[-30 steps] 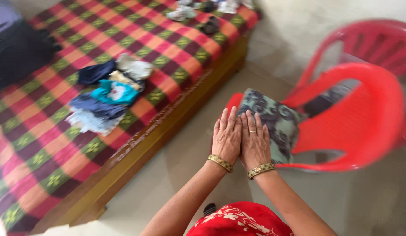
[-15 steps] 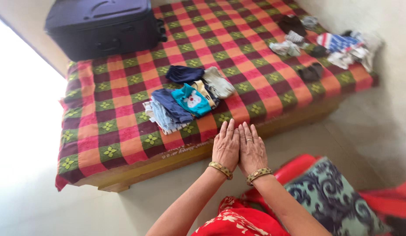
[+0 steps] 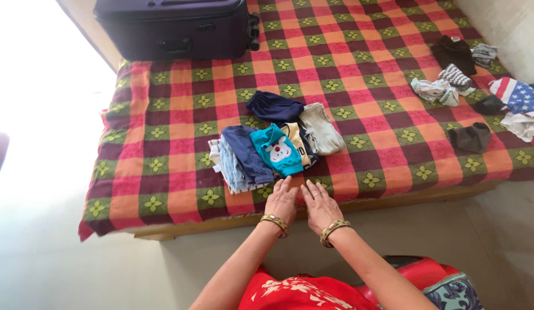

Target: The person folds various clothing items on a bed and places them on a nearby shelf. The person handles socks, t-shirts, and shorts, folding each item by hand and stacking them neatly on the shelf.

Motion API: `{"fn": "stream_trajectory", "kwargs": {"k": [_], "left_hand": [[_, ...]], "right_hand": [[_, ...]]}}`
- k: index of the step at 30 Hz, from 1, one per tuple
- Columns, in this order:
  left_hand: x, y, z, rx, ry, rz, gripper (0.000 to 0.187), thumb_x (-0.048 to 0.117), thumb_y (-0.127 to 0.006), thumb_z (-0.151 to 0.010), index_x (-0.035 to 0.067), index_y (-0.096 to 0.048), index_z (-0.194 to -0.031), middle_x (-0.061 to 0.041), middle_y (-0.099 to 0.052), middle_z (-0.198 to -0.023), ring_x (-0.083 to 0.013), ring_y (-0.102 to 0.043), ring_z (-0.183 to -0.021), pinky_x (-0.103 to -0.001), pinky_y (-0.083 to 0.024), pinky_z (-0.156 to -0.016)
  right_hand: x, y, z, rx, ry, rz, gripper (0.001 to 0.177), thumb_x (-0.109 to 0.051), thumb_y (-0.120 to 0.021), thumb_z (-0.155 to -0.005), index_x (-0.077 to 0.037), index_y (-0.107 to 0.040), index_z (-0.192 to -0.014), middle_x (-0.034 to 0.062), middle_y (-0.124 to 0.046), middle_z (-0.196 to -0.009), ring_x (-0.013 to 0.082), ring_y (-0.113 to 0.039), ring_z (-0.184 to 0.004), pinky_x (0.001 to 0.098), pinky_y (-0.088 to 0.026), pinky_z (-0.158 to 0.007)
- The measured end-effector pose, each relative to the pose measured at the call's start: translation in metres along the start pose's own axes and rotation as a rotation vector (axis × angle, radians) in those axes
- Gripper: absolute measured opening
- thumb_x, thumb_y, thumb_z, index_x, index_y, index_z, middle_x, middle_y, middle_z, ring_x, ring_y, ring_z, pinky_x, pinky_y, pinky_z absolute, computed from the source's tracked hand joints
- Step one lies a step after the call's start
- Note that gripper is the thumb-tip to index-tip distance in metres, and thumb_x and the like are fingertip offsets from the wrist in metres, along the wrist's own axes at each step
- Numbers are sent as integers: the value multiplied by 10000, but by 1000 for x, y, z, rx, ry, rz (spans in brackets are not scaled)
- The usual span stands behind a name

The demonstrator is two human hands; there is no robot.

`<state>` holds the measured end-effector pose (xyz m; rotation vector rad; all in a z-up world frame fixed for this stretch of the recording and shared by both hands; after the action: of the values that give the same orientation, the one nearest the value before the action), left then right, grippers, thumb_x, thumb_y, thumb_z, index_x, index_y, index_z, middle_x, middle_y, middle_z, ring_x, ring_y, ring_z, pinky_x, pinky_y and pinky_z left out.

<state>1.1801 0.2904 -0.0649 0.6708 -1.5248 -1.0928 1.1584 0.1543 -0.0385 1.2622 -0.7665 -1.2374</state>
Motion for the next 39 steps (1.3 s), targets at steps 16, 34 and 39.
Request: {"fn": "stream_trajectory", "kwargs": {"k": [16, 34, 39], "left_hand": [[-88, -91, -168, -194, -578, -253, 504, 170, -511, -958, 72, -500, -1452, -100, -451, -1573, -317, -349, -1478, -524, -354, -1133], [-30, -33, -238, -667, -572, 795, 630, 308, -838, -835, 0, -536, -1295, -115, -668, -1139, -245, -656, -1070, -399, -530, -893], [35, -36, -221, -956, -410, 1183, 419, 237, -766, -987, -21, -584, -1263, -75, -642, -1089, -143, -606, -992, -342, -548, -841]], "right_hand": [[24, -39, -97, -178, -328, -230, 741, -178, -684, -875, -113, -335, -1526, 88, -274, -1638, 321, -281, -1504, 435, -365, -1172], [90, -57, -71, 425, -711, -1804, 699, -289, -875, -788, -18, -591, -1366, 92, -709, -1248, 194, -650, -1174, 376, -465, -1061], [101, -38, -20, 735, -621, -1838, 407, -219, -803, -870, -62, -700, -1231, 39, -734, -1137, 156, -665, -1070, 368, -495, -991]]}}
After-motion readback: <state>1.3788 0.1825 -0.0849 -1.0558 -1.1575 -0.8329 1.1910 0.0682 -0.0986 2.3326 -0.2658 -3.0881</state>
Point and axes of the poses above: each hand's wrist, its own z-axis away from the middle knuckle, its own y-axis out of the back of the hand, x = y × z, the point moved 3 cm from there along -z, towards the middle knuckle
